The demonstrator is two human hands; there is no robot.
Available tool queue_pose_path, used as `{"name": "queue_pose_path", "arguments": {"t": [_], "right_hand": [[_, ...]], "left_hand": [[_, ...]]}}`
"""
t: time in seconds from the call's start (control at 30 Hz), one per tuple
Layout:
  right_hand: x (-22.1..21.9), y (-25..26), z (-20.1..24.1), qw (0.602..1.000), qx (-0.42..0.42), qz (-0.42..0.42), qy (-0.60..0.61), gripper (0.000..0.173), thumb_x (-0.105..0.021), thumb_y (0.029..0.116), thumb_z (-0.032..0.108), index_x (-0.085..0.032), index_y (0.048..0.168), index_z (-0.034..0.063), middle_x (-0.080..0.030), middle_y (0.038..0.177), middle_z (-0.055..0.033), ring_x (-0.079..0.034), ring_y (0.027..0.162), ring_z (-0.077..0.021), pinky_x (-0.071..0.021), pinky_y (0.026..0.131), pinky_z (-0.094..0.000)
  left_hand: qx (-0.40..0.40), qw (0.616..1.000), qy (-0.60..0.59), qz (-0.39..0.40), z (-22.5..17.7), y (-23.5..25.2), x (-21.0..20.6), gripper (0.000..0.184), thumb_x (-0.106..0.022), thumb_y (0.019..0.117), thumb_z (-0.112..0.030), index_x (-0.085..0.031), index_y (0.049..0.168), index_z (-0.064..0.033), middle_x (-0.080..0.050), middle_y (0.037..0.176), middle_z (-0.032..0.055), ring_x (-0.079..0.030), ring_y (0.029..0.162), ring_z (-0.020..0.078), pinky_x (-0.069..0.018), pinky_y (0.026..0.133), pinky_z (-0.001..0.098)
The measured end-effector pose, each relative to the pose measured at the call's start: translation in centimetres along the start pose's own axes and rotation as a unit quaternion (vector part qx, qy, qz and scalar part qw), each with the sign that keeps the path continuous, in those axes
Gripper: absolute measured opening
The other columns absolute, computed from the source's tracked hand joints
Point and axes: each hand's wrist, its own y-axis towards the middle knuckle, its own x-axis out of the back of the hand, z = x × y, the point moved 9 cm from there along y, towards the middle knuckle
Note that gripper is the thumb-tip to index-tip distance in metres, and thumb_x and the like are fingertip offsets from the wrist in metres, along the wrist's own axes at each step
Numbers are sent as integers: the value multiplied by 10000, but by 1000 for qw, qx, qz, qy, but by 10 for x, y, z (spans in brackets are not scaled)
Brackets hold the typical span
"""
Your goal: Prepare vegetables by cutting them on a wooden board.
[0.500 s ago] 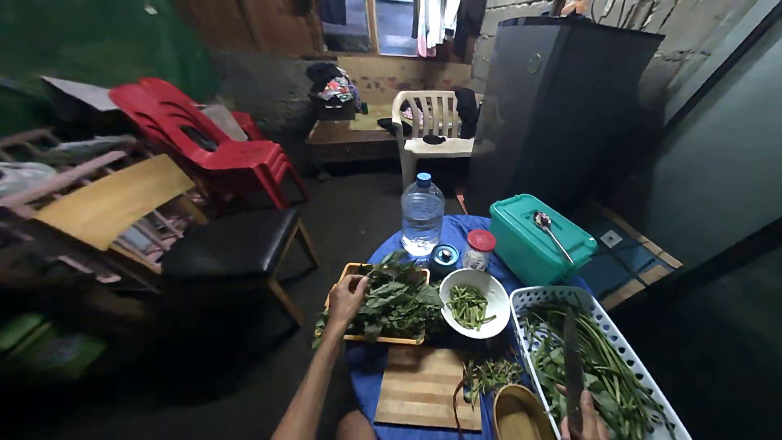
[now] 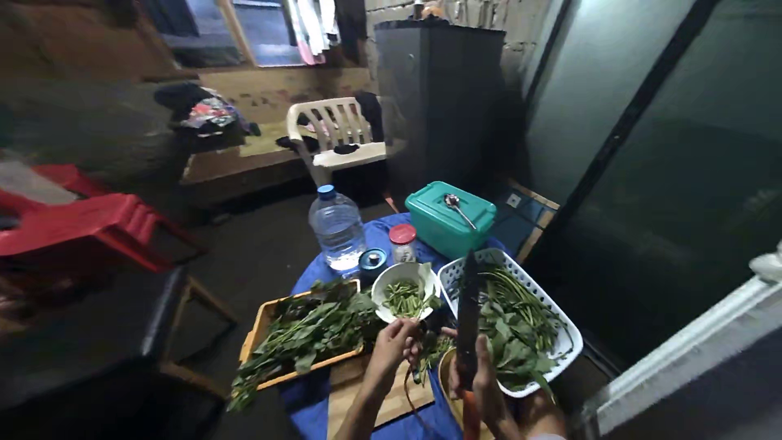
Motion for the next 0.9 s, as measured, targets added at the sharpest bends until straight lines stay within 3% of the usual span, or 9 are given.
{"name": "queue_pose_path", "arguments": {"t": [0.13,0.23,0.27,0.33,0.47,0.6,0.67,0.77,0.9], "right_hand": [[6,0,0,994,-28,-95,44,825,-57,1029,642,-364,1492,33,-560,548,43,-531,415,-75,-514,433,-264],[35,4,2,974,-52,-221,-15,740,-34,1074,512,-528,1317,17,-552,587,-9,-533,441,-100,-509,440,-286],[47,4,6,963,-46,-259,-63,717,-67,1092,475,-578,1259,0,-601,701,-51,-578,548,-117,-539,534,-310],[65,7,16,950,-17,-281,-134,672,-134,1114,399,-588,1265,-73,-658,1043,-188,-641,906,-204,-539,862,-395],[97,22,12,924,-9,-295,-243,666,-152,1111,422,-625,1073,-45,-560,717,-91,-554,608,-193,-523,622,-403],[119,32,5,939,-27,-267,-216,675,-129,1107,461,-563,1184,-51,-518,618,-34,-519,503,-159,-518,531,-364],[119,35,3,960,-31,-219,-171,669,-143,1102,465,-437,1415,-48,-519,597,-15,-508,461,-136,-516,493,-338],[117,42,-9,983,-54,-144,-95,648,-128,1099,437,-465,1448,8,-519,601,8,-469,432,-88,-472,440,-267],[117,54,-20,993,-50,-86,-55,660,-94,1070,425,-586,1231,15,-540,574,48,-465,421,-40,-446,424,-226]], "left_hand": [[-23,997,33,59,7,-7,-53,203,-507,1076,-176,-653,1077,-36,-626,797,-11,-491,545,24,-427,502,186],[-42,995,55,73,11,-4,-83,166,-546,1058,-148,-658,1050,-25,-600,780,-14,-467,550,17,-396,503,180],[-47,994,65,81,13,-1,-91,168,-552,1055,-145,-660,1053,-16,-608,796,-5,-478,567,25,-406,520,192],[-49,991,80,91,17,4,-107,166,-556,1051,-141,-659,1048,-10,-605,804,-4,-477,574,29,-411,531,199],[-38,989,117,87,26,20,-128,177,-573,1051,-164,-658,1023,-12,-591,791,4,-471,559,40,-421,537,210],[-28,984,158,76,36,39,-124,212,-579,1051,-203,-672,1028,-14,-598,807,23,-497,597,73,-441,571,253],[-10,983,165,84,41,43,-121,208,-582,1050,-199,-677,1010,-17,-584,763,8,-482,573,60,-426,548,236],[20,980,151,125,46,43,-124,209,-561,1061,-179,-675,999,-15,-553,723,-13,-448,530,37,-399,510,200],[44,978,118,164,50,42,-127,212,-537,1070,-183,-657,973,-39,-551,716,-31,-453,527,32,-408,508,192]]}}
